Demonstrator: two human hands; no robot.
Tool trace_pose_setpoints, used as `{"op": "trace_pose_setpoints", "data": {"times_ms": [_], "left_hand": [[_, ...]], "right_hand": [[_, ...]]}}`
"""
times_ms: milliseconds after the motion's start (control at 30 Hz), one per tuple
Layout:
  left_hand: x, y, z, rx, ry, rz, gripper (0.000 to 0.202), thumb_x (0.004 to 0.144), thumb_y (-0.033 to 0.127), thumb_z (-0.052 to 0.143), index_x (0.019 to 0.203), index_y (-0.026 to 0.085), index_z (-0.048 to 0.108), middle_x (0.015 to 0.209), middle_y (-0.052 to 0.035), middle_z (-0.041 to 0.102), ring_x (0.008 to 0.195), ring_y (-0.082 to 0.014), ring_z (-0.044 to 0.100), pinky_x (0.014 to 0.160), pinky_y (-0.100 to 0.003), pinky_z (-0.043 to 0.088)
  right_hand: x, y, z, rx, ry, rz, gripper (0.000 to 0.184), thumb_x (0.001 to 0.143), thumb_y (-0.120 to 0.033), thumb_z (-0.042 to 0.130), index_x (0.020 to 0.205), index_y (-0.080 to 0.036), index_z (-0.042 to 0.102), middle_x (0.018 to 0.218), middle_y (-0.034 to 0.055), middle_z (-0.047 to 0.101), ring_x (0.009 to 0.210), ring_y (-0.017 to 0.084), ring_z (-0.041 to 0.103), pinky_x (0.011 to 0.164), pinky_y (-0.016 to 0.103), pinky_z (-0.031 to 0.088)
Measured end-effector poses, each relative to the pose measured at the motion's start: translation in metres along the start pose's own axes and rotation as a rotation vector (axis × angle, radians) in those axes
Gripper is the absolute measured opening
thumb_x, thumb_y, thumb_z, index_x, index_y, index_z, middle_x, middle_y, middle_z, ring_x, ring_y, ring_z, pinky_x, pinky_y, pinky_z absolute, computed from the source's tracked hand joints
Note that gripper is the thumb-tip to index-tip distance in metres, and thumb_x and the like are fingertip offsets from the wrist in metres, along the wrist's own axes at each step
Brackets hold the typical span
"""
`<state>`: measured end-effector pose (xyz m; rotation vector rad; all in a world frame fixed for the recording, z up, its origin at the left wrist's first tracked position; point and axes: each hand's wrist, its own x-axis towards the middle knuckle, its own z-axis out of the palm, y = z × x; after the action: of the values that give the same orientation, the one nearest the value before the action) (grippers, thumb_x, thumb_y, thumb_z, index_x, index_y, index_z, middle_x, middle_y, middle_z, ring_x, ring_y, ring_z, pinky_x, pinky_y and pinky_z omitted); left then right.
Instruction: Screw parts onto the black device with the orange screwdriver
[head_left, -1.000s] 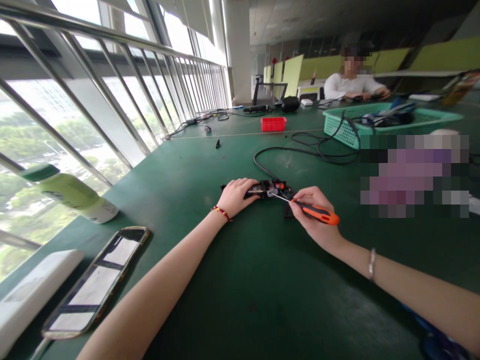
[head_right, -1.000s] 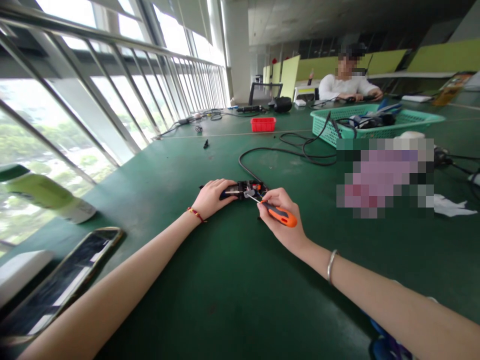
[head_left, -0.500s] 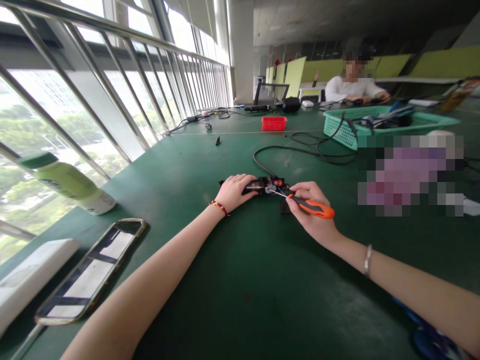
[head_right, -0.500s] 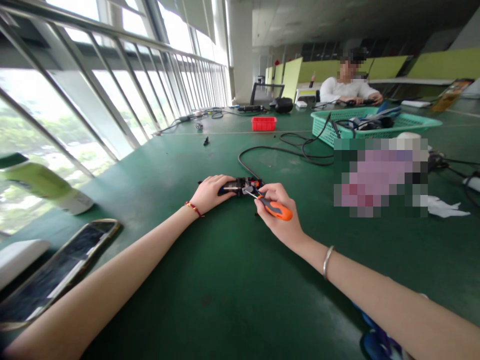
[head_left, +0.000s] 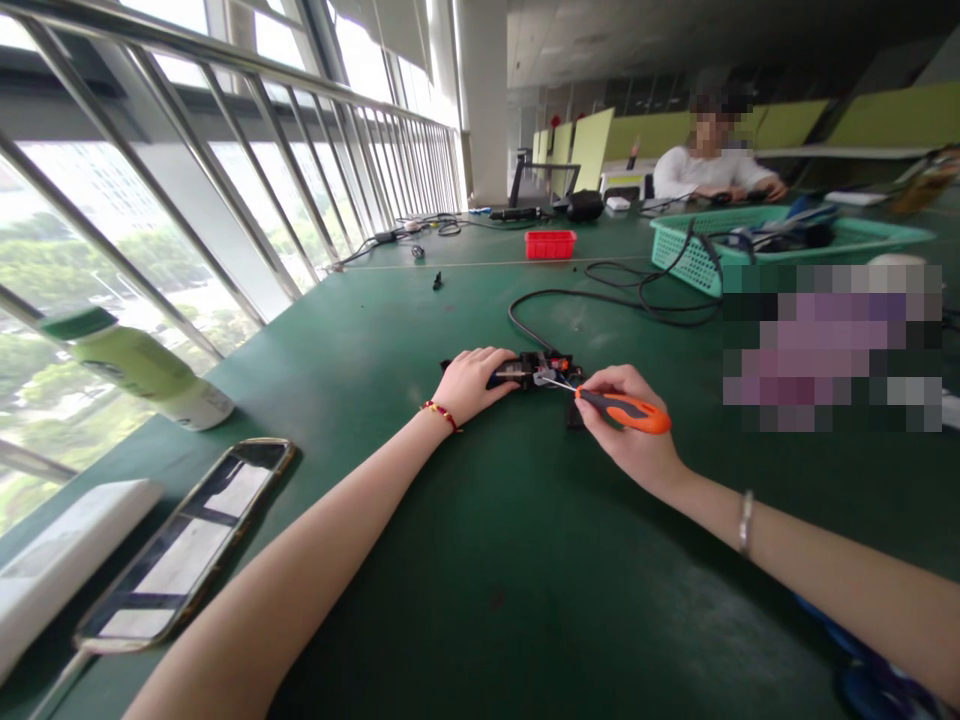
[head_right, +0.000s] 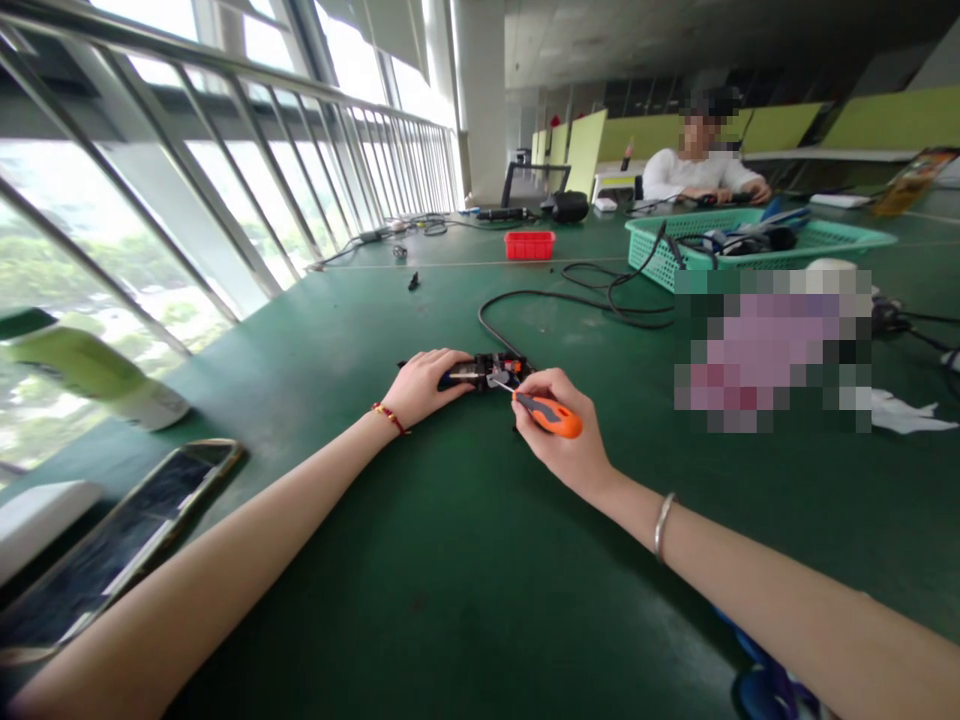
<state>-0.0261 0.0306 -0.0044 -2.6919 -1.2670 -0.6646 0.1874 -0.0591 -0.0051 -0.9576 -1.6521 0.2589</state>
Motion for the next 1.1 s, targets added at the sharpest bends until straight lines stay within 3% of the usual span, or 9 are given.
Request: {"op": "trace_pose_setpoints", "data": {"times_ms": [333, 500, 600, 667, 800, 1000, 1100], "left_hand": [[-0.0004, 0.0013, -0.0016, 0.001, -0.008, -0.005, 0.035, 0.083, 0.043, 0.052, 0.111, 0.021, 0.054, 0.105, -0.0049, 0.063, 0.096, -0.0218, 0.058, 0.086, -0.034, 0.041], [-0.0001, 0.0005, -0.0006, 0.005, -0.005, -0.012, 0.035, 0.082, 0.043, 0.052, 0.110, 0.021, 0.054, 0.105, -0.0045, 0.063, 0.094, -0.0219, 0.058, 0.084, -0.034, 0.041], [0.0000, 0.0003, 0.0001, -0.001, -0.001, -0.009, 0.036, 0.083, 0.043, 0.052, 0.111, 0.021, 0.054, 0.104, -0.0045, 0.063, 0.095, -0.0216, 0.058, 0.084, -0.033, 0.041], [0.0000, 0.0002, 0.0003, -0.001, -0.003, -0.008, 0.036, 0.083, 0.043, 0.052, 0.111, 0.021, 0.054, 0.104, -0.0047, 0.063, 0.095, -0.0216, 0.058, 0.085, -0.034, 0.041], [-0.0001, 0.0000, 0.0001, 0.001, -0.015, -0.010, 0.036, 0.083, 0.043, 0.051, 0.112, 0.021, 0.053, 0.106, -0.0050, 0.062, 0.096, -0.0217, 0.058, 0.086, -0.034, 0.040], [0.0001, -0.0003, 0.0002, -0.002, -0.008, -0.013, 0.036, 0.083, 0.044, 0.051, 0.111, 0.022, 0.054, 0.104, -0.0044, 0.063, 0.095, -0.0215, 0.058, 0.085, -0.033, 0.040], [0.0002, -0.0003, 0.0004, -0.003, -0.005, -0.005, 0.035, 0.083, 0.043, 0.052, 0.111, 0.021, 0.054, 0.104, -0.0043, 0.063, 0.095, -0.0212, 0.058, 0.085, -0.033, 0.040]], "right_hand": [[0.0004, -0.0066, -0.0077, -0.060, -0.119, -0.122, 0.011, 0.074, -0.026, 0.064, 0.083, -0.024, 0.058, 0.074, -0.0009, 0.066, 0.062, 0.014, 0.063, 0.057, 0.026, 0.050], [0.0003, -0.0037, -0.0055, -0.068, -0.045, -0.080, 0.004, 0.077, -0.023, 0.059, 0.079, -0.024, 0.056, 0.068, -0.0023, 0.063, 0.057, 0.013, 0.061, 0.054, 0.025, 0.048], [-0.0001, 0.0000, -0.0030, -0.117, 0.023, -0.066, 0.009, 0.076, -0.022, 0.059, 0.072, -0.022, 0.052, 0.078, 0.0000, 0.062, 0.058, 0.012, 0.060, 0.057, 0.026, 0.049], [-0.0011, 0.0014, -0.0009, -0.098, 0.051, -0.055, 0.010, 0.074, -0.021, 0.061, 0.077, -0.023, 0.051, 0.083, 0.0006, 0.059, 0.061, 0.011, 0.059, 0.058, 0.026, 0.050], [-0.0035, 0.0019, 0.0020, 0.004, 0.055, -0.029, 0.034, 0.070, -0.017, 0.063, 0.099, -0.024, 0.047, 0.077, -0.0023, 0.057, 0.068, 0.013, 0.061, 0.062, 0.025, 0.052], [-0.0021, 0.0008, -0.0028, -0.151, -0.014, -0.110, 0.012, 0.075, -0.022, 0.061, 0.084, -0.025, 0.055, 0.070, -0.0016, 0.061, 0.067, 0.016, 0.060, 0.065, 0.031, 0.051], [-0.0021, 0.0026, -0.0024, -0.171, 0.008, -0.139, 0.012, 0.074, -0.020, 0.062, 0.083, -0.025, 0.055, 0.080, 0.0006, 0.063, 0.074, 0.018, 0.061, 0.072, 0.035, 0.051]]}}
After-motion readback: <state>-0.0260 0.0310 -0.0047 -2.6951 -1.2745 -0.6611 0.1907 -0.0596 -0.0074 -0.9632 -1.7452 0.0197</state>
